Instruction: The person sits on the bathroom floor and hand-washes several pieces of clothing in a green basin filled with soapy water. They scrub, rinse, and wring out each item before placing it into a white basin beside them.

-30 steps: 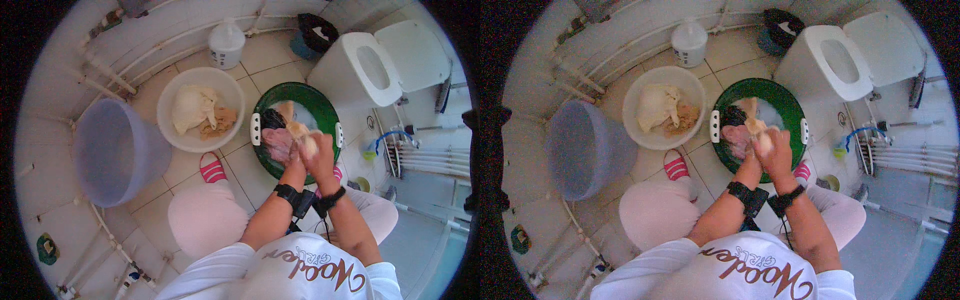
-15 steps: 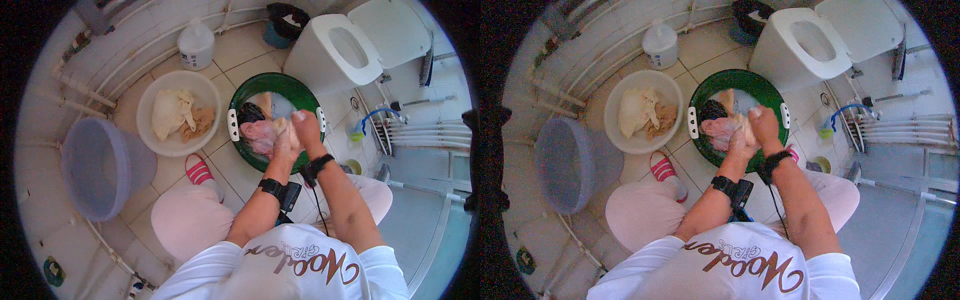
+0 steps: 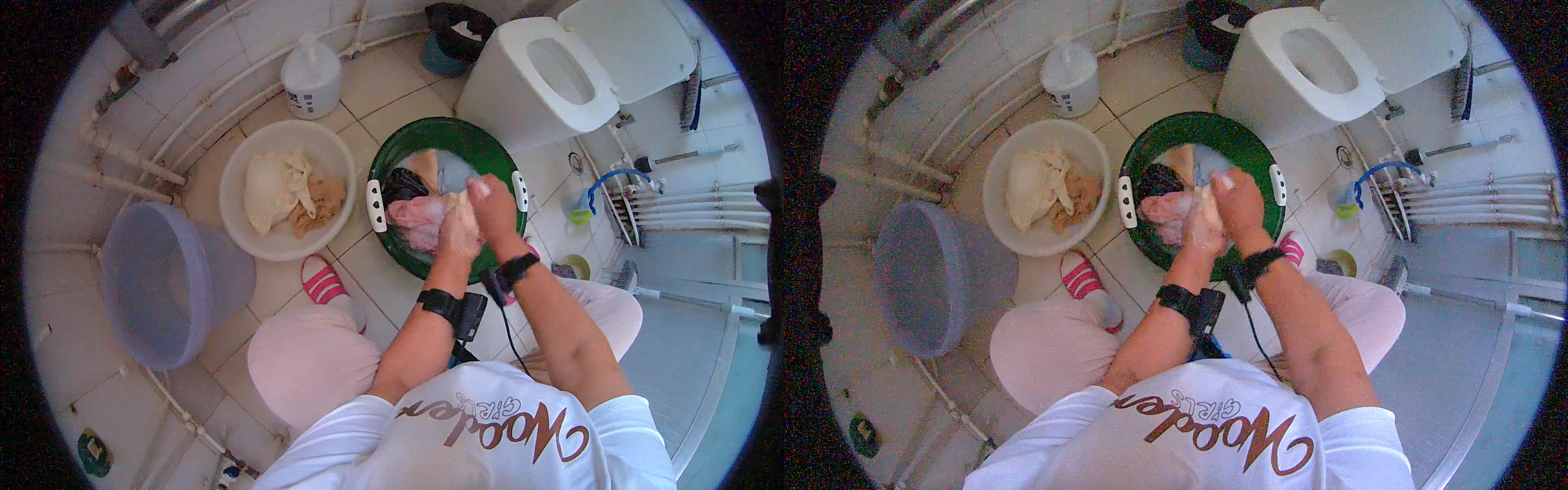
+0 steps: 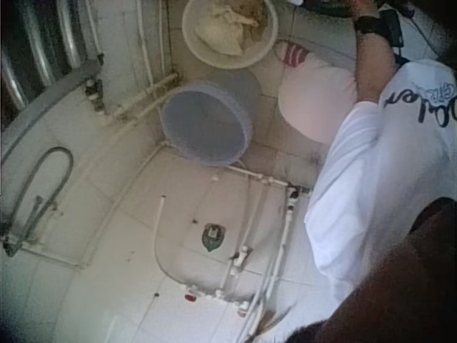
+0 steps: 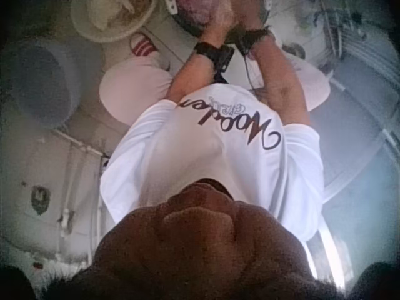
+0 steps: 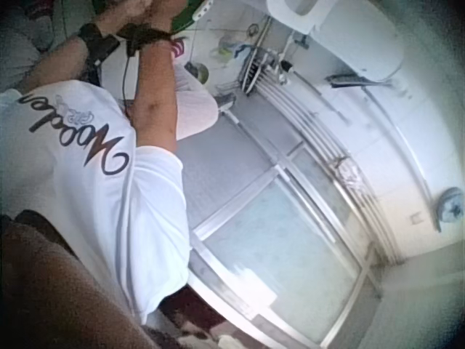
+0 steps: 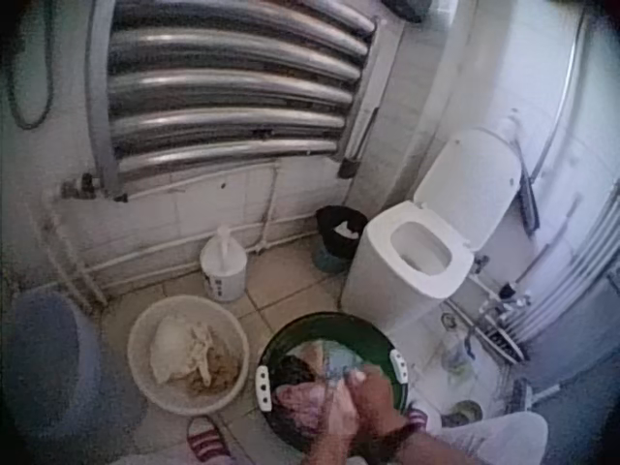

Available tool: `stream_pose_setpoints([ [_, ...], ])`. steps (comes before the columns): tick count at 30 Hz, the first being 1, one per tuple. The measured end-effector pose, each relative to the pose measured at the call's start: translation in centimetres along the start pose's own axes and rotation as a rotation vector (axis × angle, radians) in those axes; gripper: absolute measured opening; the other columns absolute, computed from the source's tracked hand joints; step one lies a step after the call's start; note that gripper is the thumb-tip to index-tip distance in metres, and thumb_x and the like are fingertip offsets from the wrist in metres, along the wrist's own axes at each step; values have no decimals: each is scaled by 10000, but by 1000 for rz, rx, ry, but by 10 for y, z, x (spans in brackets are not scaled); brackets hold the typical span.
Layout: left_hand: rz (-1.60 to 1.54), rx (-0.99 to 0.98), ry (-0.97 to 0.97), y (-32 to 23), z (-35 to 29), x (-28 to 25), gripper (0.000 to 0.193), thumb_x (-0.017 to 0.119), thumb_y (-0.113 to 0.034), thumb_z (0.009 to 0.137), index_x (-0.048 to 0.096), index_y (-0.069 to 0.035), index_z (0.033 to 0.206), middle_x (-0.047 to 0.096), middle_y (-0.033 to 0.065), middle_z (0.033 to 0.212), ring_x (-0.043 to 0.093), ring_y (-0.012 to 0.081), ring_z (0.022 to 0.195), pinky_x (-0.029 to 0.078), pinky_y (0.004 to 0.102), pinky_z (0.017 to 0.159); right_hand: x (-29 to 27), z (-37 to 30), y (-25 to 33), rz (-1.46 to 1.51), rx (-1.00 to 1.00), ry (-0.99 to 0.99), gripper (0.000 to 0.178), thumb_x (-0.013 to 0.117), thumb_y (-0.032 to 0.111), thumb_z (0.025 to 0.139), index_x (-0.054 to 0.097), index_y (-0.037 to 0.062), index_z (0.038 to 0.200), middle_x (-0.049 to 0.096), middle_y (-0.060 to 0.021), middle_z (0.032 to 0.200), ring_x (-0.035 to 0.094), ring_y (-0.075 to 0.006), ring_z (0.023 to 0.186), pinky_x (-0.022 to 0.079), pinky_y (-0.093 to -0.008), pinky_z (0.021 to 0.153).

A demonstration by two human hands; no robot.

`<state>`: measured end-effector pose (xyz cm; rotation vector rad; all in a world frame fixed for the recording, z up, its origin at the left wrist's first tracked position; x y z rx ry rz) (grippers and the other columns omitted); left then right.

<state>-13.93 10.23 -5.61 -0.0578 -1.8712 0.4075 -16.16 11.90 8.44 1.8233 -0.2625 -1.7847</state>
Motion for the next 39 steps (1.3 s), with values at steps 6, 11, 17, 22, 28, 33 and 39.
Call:
stream_pose_setpoints([
  [6,-179,-157,-117,-13,-10,-9,336,514,-403,917,574,-120,1086,603,59,1050,596,256,965,500,412,867,-7,-18,17,61,-160,-118,345,607,384,863,604,41,890,609,-234,907,588,-423,866,480,-468,752],
  [11,-342,-335,-167,7,-11,11,359,489,-353,934,579,-102,1174,613,96,1188,591,273,1057,494,447,911,-3,2,-6,55,6,6,322,601,359,874,594,40,922,607,-224,910,573,-415,869,467,-477,739],
  [17,-357,-227,67,-21,0,2,338,487,-343,930,585,-88,1129,605,85,1071,589,232,965,503,395,835,-8,-26,13,149,-192,-210,312,612,352,866,600,45,920,617,-207,934,580,-406,860,461,-470,711],
  [22,-214,-246,-267,5,-3,-8,345,520,-367,910,598,-85,1094,627,76,1058,610,253,945,509,408,845,-3,-2,-15,48,54,-136,288,640,328,842,613,45,801,610,-198,940,571,-393,879,459,-448,730],
  [28,-380,-304,-48,5,11,-24,341,539,-324,908,567,-79,1143,608,112,1135,599,285,999,506,423,860,1,-25,1,154,-244,-229,289,646,291,838,572,14,874,560,-205,897,531,-377,858,441,-445,770],
  [33,-277,-313,-170,16,8,-30,321,547,-334,907,577,-114,1140,621,84,1098,608,272,970,513,408,833,7,-10,-15,54,19,-69,346,612,361,858,604,16,836,583,-220,875,549,-398,830,446,-476,736],
  [39,-111,-310,-208,-5,-2,-10,308,582,-363,882,593,-112,1060,619,52,1048,608,234,926,516,396,746,-8,-13,11,-44,-246,-181,271,629,296,848,604,28,875,569,-187,875,517,-358,881,433,-453,780],
])
Point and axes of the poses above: each hand's wrist, its own z-axis towards the middle knuckle, its own x-axis out of the palm, y = z × x, the point moved 7 cm from there along z, towards the middle knuckle
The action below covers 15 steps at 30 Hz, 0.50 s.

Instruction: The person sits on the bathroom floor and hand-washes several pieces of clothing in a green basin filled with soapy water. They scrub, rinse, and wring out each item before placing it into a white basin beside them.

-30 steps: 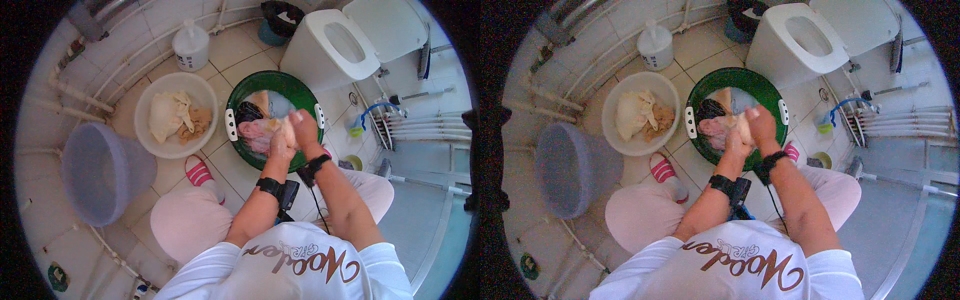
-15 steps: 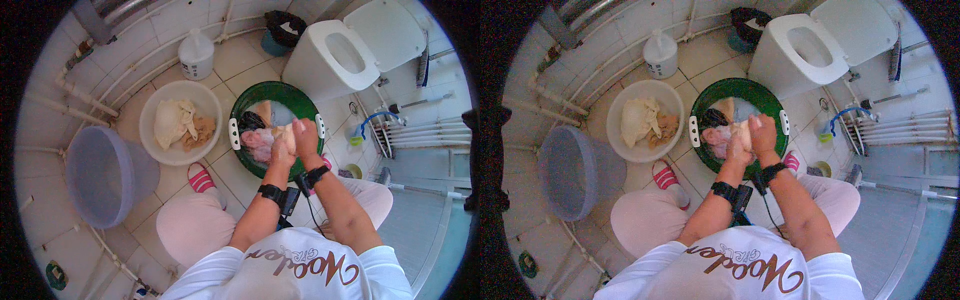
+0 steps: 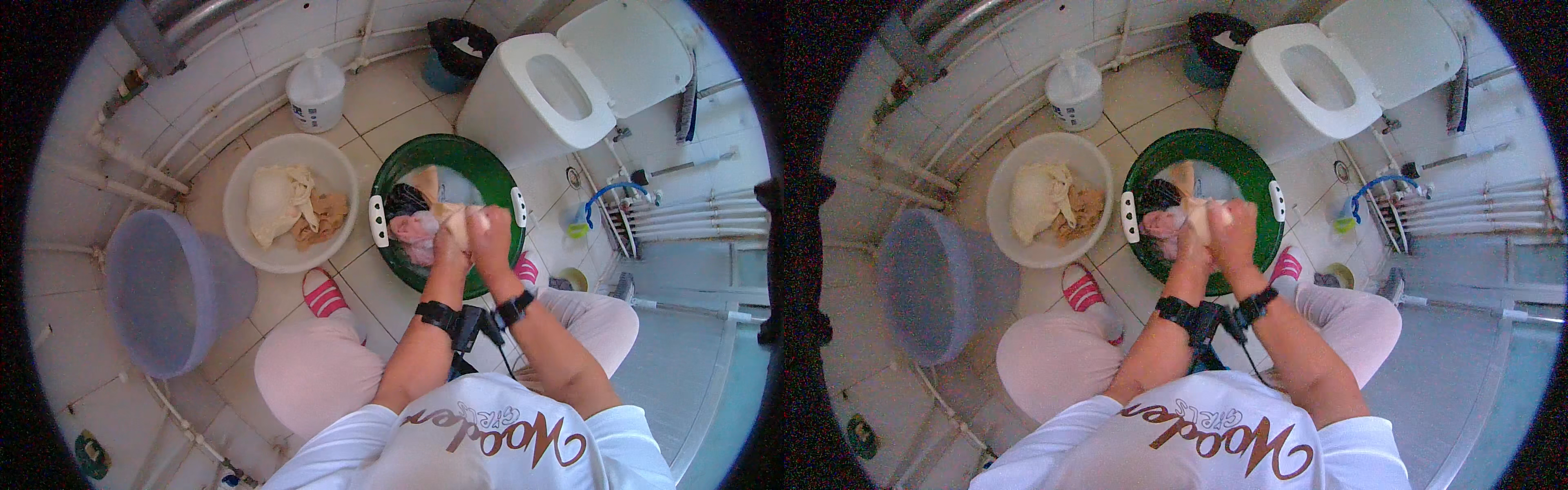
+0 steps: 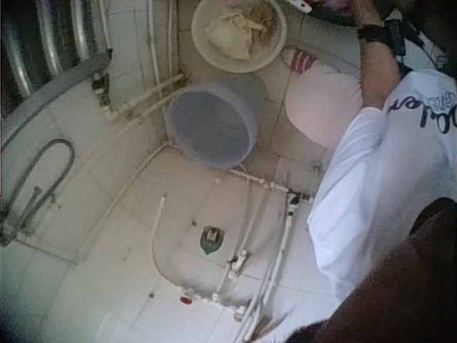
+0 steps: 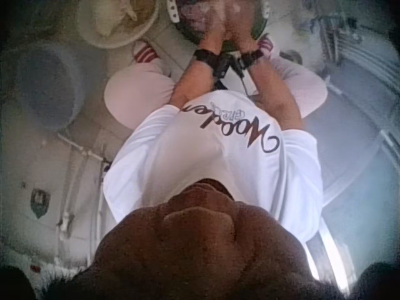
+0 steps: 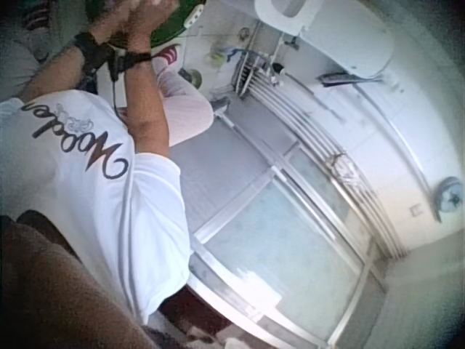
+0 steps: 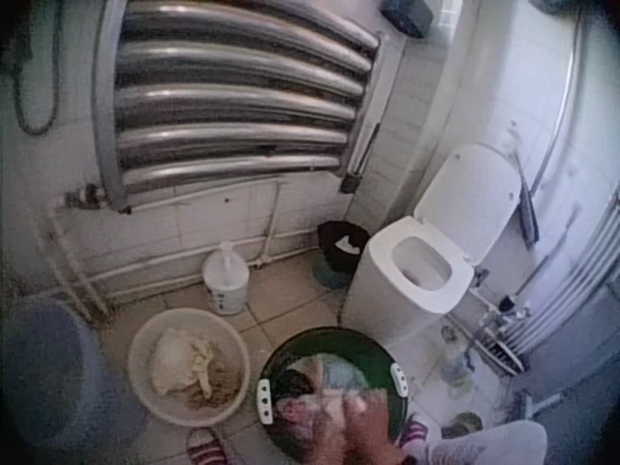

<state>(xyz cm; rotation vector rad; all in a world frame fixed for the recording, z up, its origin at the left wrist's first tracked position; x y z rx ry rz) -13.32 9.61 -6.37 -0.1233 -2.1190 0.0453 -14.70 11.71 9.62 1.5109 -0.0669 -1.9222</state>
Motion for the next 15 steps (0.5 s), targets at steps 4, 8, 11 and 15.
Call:
stream_pose_setpoints([
  [4,-74,-18,96,-7,-6,0,270,551,-359,897,595,-138,1047,616,57,1038,605,234,928,513,418,742,4,-14,-1,132,85,-24,322,672,312,807,600,21,923,578,-195,928,537,-380,890,443,-460,771],
  [8,-89,-35,52,12,-8,14,315,507,-328,922,613,-87,1095,637,91,1109,627,266,967,529,407,799,22,8,-57,121,529,234,331,696,314,799,622,43,974,593,-219,1054,552,-414,1010,453,-471,832],
  [11,-91,1,-8,4,-11,23,343,487,-332,929,602,-109,1164,621,84,1180,630,263,1003,521,439,836,1,37,-38,16,-60,11,394,730,281,770,611,68,1080,570,-227,1162,517,-423,1111,425,-485,920],
  [15,-220,26,84,-19,-20,36,398,459,-394,944,584,-95,1176,621,79,1163,607,254,1051,498,397,901,11,17,-20,160,-162,245,652,775,273,714,508,90,1280,546,-189,1278,501,-322,1220,385,-417,1021],
])
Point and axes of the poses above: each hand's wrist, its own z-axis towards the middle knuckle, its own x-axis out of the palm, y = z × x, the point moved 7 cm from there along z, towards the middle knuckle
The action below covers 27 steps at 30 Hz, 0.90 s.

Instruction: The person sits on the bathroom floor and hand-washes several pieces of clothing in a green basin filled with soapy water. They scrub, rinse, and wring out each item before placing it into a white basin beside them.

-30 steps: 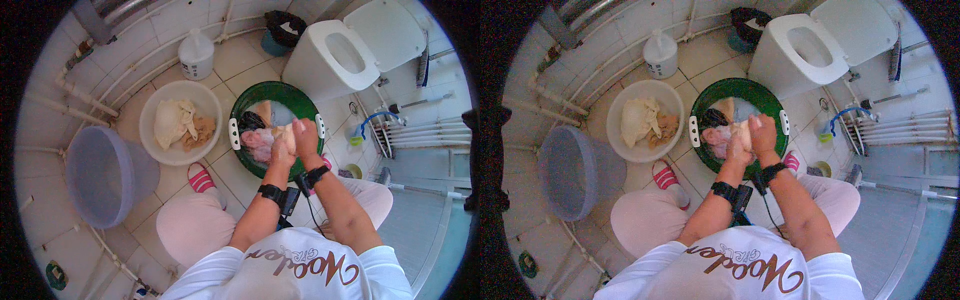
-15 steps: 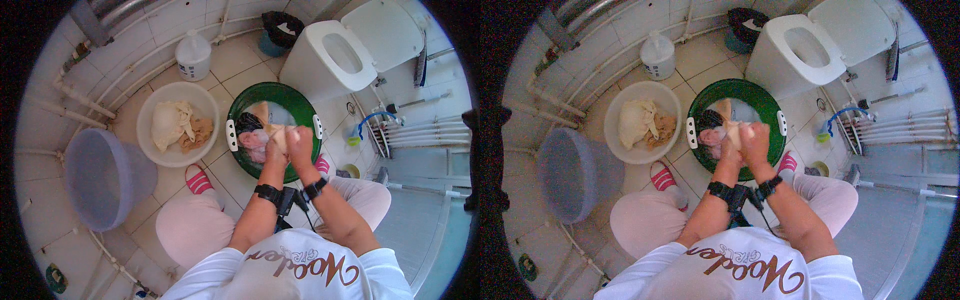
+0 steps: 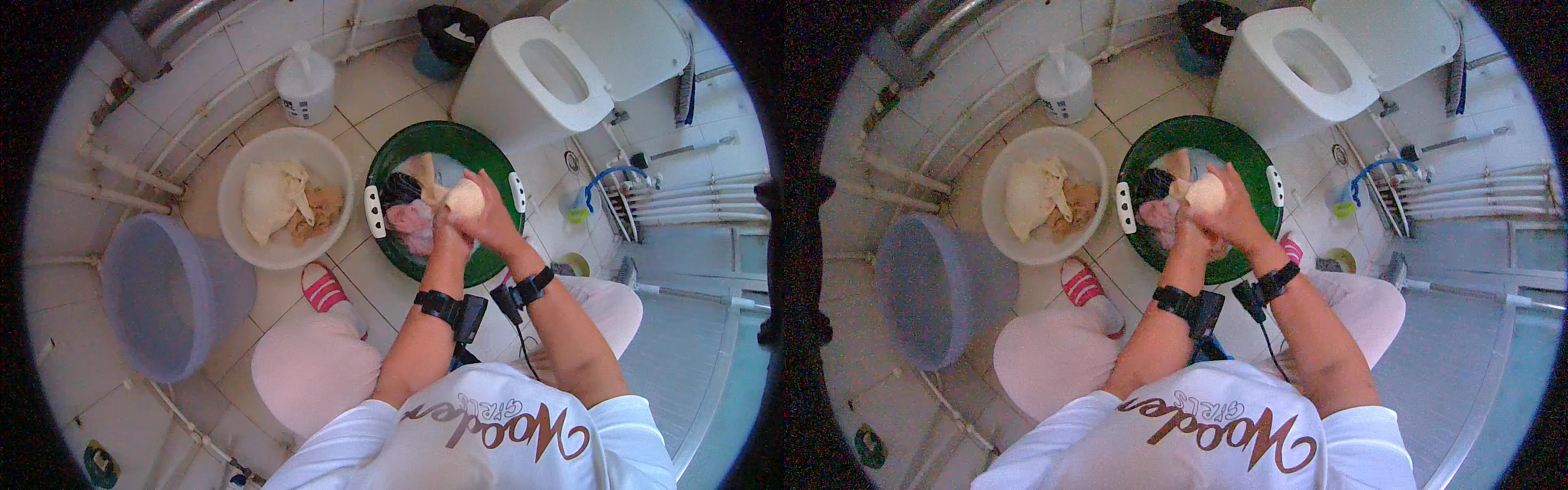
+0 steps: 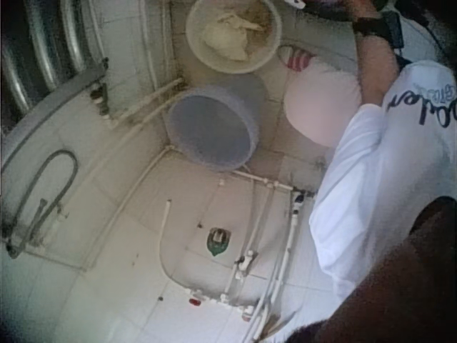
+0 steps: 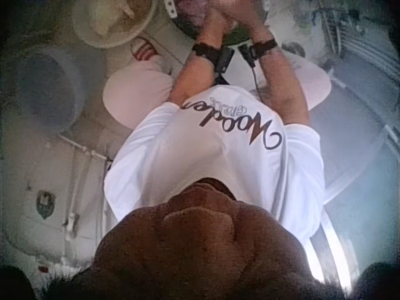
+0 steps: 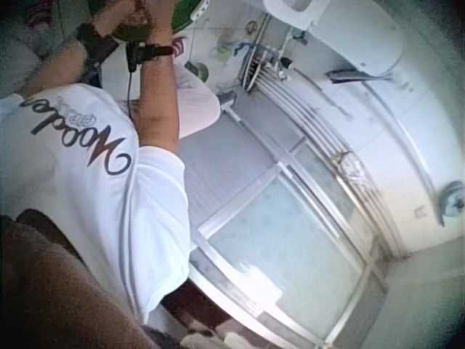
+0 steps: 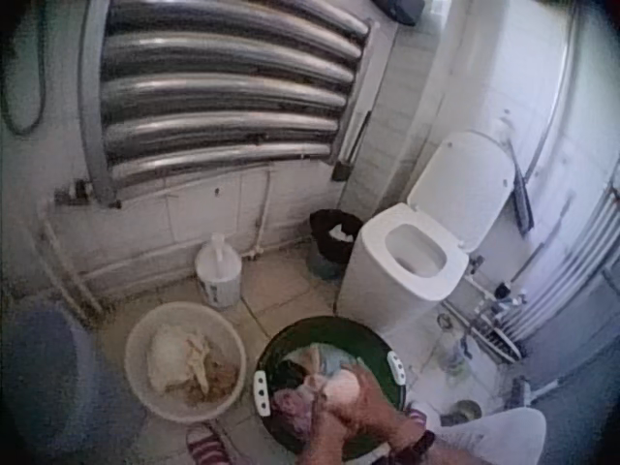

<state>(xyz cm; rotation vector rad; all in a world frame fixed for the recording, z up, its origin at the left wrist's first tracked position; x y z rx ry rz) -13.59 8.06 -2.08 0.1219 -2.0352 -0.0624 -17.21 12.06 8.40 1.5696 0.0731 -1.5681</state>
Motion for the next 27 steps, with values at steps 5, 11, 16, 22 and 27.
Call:
stream_pose_setpoints([
  [5,21,-4,-103,-4,-6,-10,418,451,-422,940,564,-107,1190,621,95,1130,607,262,1018,512,381,885,2,-22,24,260,314,-92,422,764,160,680,608,49,1056,631,-185,1023,608,-348,986,487,-412,860],
  [11,99,17,-21,-9,11,-47,422,497,-370,922,559,-72,1213,620,72,1112,594,237,1017,493,387,910,-7,-38,65,156,-78,-138,433,769,98,640,604,65,1040,615,-160,1024,566,-386,975,458,-438,865],
  [16,-227,93,22,11,33,-50,331,500,-349,955,564,-97,1159,612,91,1094,614,255,963,521,402,873,5,-12,30,-101,52,-96,406,692,78,681,604,68,1077,616,-150,1035,573,-355,989,462,-409,882],
  [22,-122,-1,556,-27,-1,10,378,496,-425,940,567,-92,1102,628,82,970,628,251,867,540,386,788,6,-24,39,145,142,-220,371,693,114,714,605,57,1069,596,-168,1072,557,-368,999,457,-426,893],
  [27,126,102,-122,-21,-3,-38,351,558,-444,893,597,-115,1010,627,46,879,626,232,778,535,369,742,-2,-19,68,-29,-70,-161,376,734,161,708,617,56,1049,602,-169,1040,552,-379,968,456,-431,875],
])
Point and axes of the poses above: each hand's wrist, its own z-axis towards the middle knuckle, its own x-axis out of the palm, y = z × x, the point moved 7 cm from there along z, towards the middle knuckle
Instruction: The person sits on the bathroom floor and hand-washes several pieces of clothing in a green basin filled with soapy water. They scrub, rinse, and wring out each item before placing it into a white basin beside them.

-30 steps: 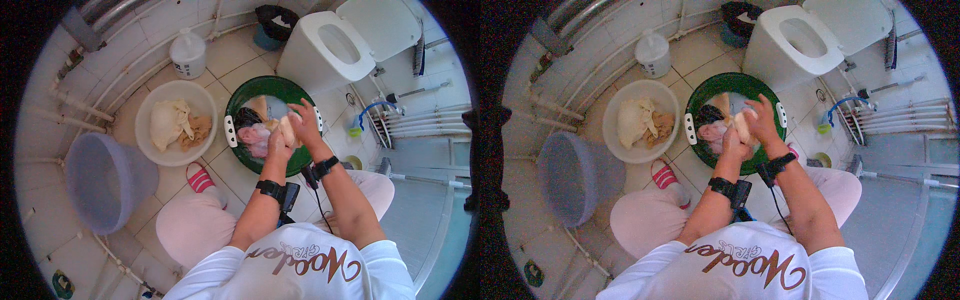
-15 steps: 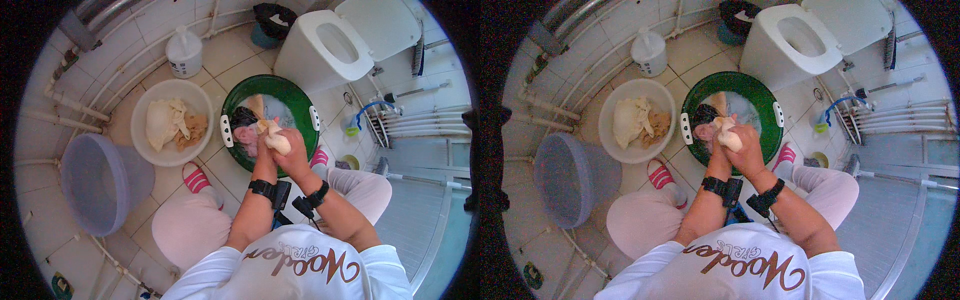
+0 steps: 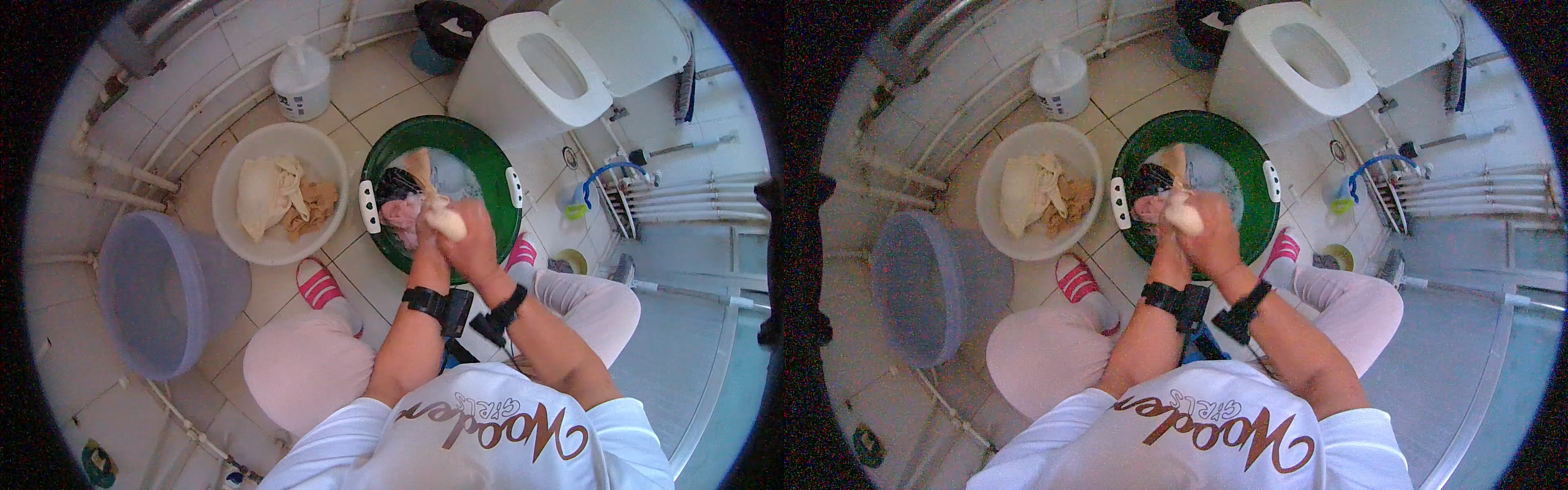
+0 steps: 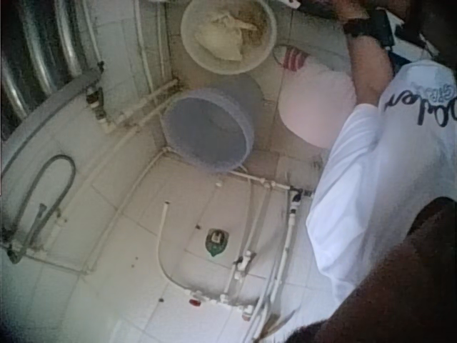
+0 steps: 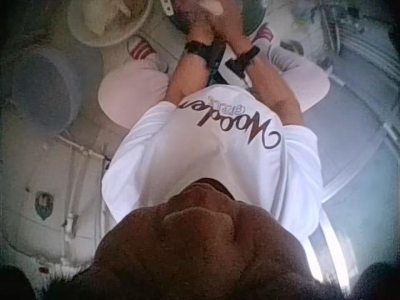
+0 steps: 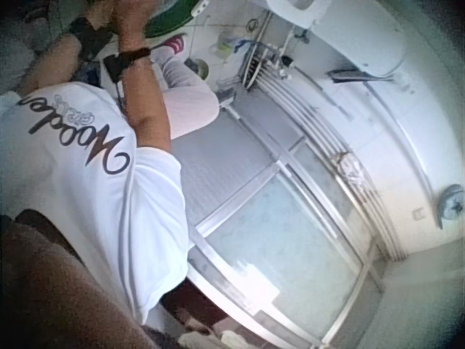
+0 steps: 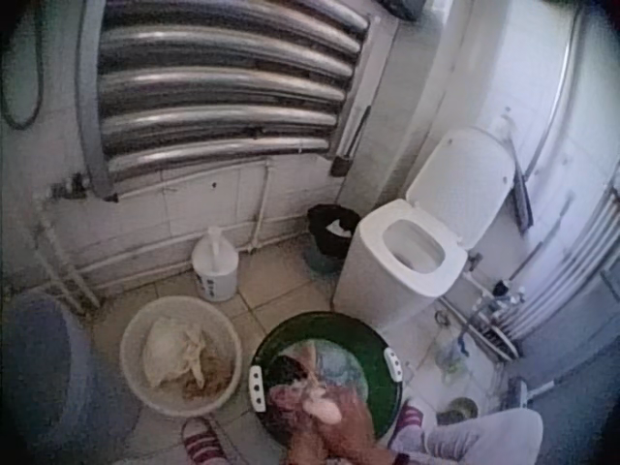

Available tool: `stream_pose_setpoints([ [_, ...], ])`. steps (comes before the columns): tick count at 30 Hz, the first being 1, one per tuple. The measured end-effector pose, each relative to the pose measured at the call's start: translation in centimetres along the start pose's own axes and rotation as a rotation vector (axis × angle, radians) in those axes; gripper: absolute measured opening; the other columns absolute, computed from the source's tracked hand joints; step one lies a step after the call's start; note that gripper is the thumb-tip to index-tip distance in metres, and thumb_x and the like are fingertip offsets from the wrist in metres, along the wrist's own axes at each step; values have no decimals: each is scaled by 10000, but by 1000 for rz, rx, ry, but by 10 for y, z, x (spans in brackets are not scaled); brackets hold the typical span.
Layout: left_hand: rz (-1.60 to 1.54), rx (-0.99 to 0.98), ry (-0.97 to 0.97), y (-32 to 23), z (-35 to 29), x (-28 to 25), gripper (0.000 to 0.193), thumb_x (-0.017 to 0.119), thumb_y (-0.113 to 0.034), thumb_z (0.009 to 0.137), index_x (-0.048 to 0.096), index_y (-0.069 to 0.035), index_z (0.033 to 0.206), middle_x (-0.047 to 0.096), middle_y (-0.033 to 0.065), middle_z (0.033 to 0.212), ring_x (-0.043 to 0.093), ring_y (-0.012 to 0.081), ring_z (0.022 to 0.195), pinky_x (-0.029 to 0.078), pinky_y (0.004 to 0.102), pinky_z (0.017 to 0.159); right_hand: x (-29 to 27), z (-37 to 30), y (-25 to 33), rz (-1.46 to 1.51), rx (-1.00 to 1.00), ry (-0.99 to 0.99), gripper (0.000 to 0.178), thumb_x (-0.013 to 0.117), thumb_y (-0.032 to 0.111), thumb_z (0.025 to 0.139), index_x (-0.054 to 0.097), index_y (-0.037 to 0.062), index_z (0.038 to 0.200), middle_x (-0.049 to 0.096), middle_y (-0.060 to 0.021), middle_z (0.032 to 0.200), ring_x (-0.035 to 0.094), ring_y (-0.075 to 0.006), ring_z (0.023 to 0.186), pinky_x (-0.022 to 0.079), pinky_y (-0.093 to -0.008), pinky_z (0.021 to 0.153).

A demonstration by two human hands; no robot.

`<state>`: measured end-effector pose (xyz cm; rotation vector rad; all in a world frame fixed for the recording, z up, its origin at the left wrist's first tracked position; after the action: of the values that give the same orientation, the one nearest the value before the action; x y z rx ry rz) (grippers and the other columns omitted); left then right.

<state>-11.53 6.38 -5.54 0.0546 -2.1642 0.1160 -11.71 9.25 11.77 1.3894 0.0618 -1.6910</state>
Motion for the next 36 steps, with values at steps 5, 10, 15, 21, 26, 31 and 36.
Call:
stream_pose_setpoints([
  [5,74,-36,28,38,29,1,174,590,-297,915,601,-151,1009,634,40,957,616,204,882,524,365,772,-7,28,-34,-38,290,-17,383,727,174,706,603,47,1044,574,-180,1019,571,-379,933,480,-417,821],
  [10,-116,-88,396,19,5,4,324,497,-405,937,590,-130,1081,622,36,1017,602,225,947,498,370,845,-3,6,14,25,-151,-66,394,710,108,695,590,49,1066,596,-157,989,565,-367,933,474,-410,837],
  [15,21,-60,-13,28,-5,17,396,494,-407,949,553,-99,1191,586,62,1182,568,237,1070,468,389,929,-12,22,-26,19,285,-187,314,708,161,735,595,72,1014,586,-155,969,564,-362,916,478,-416,800],
  [21,-156,-70,435,9,0,32,301,543,-365,923,579,-121,1095,594,22,1084,571,198,999,469,347,881,2,13,-10,57,166,36,450,738,162,696,578,43,1099,564,-179,1004,531,-385,974,443,-425,872],
  [26,30,-136,93,30,13,0,374,455,-397,961,582,-107,1160,613,59,1169,575,246,1053,480,389,911,-1,-4,-23,-72,194,-129,340,725,145,721,588,35,1011,598,-191,994,574,-366,920,478,-400,814],
  [31,-123,-65,109,35,7,39,371,469,-349,948,585,-73,1167,620,94,1178,592,267,1089,464,407,979,5,22,-128,172,511,-133,216,663,167,827,623,59,1010,649,-158,1012,640,-313,911,516,-380,768],
  [36,-320,-45,210,10,16,21,314,558,-364,888,580,-94,1047,612,105,1099,602,294,1022,499,432,902,-8,-16,-85,513,409,-317,279,629,109,859,611,30,1126,647,-97,1046,631,-208,914,523,-333,775],
])
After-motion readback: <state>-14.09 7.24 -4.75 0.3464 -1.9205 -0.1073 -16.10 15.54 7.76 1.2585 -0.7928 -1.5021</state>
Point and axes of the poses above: each hand's wrist, its own z-axis towards the middle knuckle, its own x-axis out of the palm, y = z × x, the point moved 7 cm from there along z, towards the middle knuckle
